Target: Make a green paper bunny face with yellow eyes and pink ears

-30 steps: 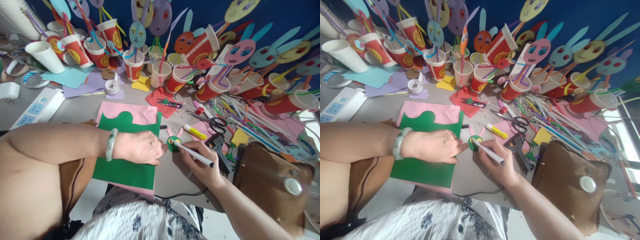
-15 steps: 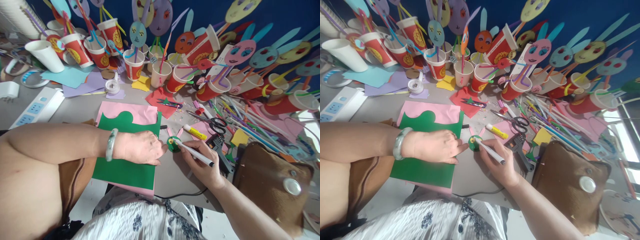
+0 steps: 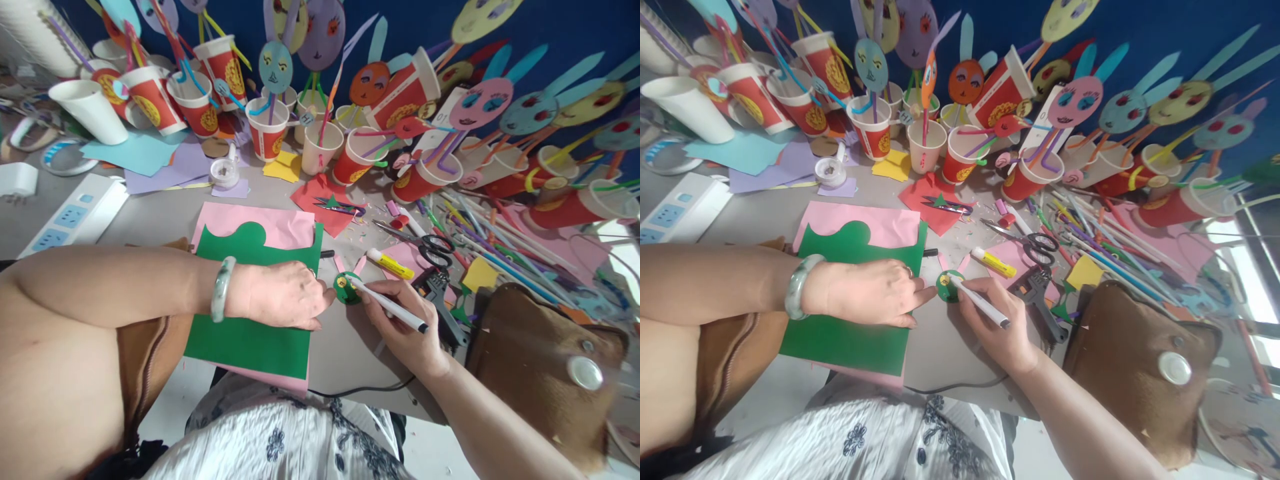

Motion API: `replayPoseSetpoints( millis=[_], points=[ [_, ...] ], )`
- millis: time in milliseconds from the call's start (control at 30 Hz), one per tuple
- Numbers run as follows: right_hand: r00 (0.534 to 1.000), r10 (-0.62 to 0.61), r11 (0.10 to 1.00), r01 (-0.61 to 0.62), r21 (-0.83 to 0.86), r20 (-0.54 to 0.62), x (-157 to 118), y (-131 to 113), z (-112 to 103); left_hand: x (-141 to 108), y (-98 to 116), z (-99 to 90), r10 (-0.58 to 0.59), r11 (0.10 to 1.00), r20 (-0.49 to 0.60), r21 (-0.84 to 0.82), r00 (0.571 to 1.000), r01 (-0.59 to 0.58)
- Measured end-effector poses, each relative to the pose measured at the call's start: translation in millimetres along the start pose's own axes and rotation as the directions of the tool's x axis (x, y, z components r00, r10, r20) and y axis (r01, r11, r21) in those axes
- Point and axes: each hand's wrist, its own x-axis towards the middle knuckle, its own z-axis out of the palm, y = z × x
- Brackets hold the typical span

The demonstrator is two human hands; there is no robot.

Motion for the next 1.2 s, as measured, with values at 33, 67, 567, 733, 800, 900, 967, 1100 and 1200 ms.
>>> replayPoseSetpoints(
  millis=[33, 67, 567, 733, 800, 900, 967, 1100, 1200],
  points=[
    [1.0, 0.002, 1.0, -0.002, 0.003, -0.009, -0.1, -0.3, -0.1, 0.3, 0.0, -0.4, 0.0, 1.0, 0.008, 0.002, 1.0, 0.0],
    [1.0, 0.005, 1.0, -0.005, 0.007, -0.014, -0.2, -0.6, -0.3, 0.4, 0.1, -0.7, 0.0, 1.0, 0.016, 0.004, 1.0, 0.0],
    [1.0, -0.001, 1.0, 0.001, -0.003, 0.02, 0.7, -0.1, -0.1, -2.3, -1.7, 10.8, 0.023, 1.0, -0.137, -0.008, 0.99, -0.025],
    [1.0, 0.002, 1.0, -0.003, -0.013, -0.017, 0.9, -1.5, -0.5, -2.7, -1.3, 14.6, 0.015, 1.0, -0.17, -0.008, 0.985, -0.017],
    [1.0, -0.006, 1.0, 0.006, -0.023, -0.013, 0.7, -0.9, -0.8, -2.4, -0.9, 12.6, 0.013, 1.0, -0.136, -0.003, 0.991, -0.013],
    [1.0, -0.014, 0.999, 0.014, -0.029, -0.006, 0.3, 0.5, -1.1, -2.1, -0.6, 9.0, 0.014, 1.0, -0.088, 0.005, 0.996, -0.013],
    [1.0, -0.013, 1.0, 0.013, -0.022, -0.001, 0.1, 1.1, -1.1, -2.5, -0.7, 8.3, 0.013, 1.0, -0.096, 0.008, 0.995, -0.012],
    [1.0, -0.001, 1.0, 0.001, -0.006, 0.013, 0.1, 0.8, -0.6, -4.3, -1.1, 10.6, 0.02, 1.0, -0.151, 0.0, 0.988, -0.021],
    [1.0, 0.011, 1.0, -0.011, -0.008, -0.01, 0.2, 0.1, -0.3, -4.9, -1.0, 10.9, 0.015, 1.0, -0.158, -0.009, 0.987, -0.016]
  ],
)
